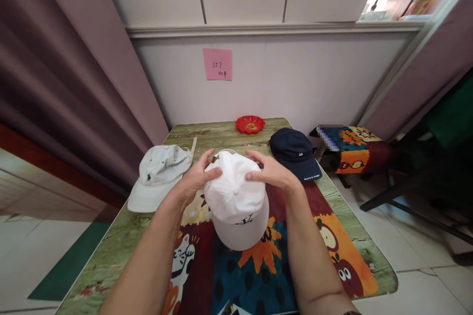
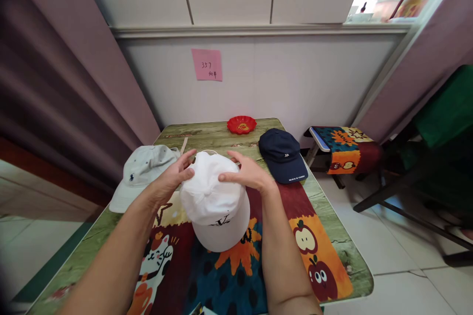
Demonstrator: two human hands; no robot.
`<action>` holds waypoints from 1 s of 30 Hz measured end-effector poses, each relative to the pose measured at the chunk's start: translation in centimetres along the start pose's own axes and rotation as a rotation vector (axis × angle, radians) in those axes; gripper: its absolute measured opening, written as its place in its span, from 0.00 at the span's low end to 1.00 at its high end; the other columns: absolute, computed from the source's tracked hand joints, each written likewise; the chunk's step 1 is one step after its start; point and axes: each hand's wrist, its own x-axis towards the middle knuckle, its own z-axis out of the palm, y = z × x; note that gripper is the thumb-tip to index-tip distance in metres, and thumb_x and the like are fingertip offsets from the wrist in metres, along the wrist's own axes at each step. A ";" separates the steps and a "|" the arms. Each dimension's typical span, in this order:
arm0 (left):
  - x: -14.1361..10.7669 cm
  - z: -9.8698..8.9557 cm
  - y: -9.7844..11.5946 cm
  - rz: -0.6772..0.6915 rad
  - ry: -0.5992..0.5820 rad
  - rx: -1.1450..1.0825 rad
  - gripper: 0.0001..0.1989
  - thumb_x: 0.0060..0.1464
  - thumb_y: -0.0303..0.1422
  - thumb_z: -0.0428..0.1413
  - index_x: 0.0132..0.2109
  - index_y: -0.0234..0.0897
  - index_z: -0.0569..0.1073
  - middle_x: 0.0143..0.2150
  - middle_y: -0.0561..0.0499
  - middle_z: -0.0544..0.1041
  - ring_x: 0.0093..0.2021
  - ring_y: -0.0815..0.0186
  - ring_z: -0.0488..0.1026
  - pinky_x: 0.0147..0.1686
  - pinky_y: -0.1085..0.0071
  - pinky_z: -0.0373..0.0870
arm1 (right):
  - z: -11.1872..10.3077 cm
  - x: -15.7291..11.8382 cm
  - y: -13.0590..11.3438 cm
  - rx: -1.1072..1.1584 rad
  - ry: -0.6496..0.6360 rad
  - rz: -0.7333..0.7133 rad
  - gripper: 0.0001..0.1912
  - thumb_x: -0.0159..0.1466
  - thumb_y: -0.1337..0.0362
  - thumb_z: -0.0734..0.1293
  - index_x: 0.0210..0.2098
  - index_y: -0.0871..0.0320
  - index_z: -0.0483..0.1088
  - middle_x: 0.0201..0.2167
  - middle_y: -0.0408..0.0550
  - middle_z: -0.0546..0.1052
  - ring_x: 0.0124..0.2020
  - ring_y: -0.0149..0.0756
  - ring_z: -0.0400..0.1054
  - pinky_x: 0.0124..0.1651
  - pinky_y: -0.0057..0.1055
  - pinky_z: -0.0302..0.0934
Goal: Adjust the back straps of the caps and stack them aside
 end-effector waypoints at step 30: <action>-0.3 2.0 2.1 -0.057 -0.112 -0.634 0.11 0.39 0.30 0.71 0.29 0.31 0.77 0.25 0.51 0.78 0.25 0.69 0.74 0.27 0.75 0.73 | 0.2 -1.4 -2.3 0.659 0.130 0.007 0.18 0.54 0.51 0.76 0.34 0.59 0.75 0.26 0.44 0.76 0.23 0.29 0.67 0.26 0.25 0.60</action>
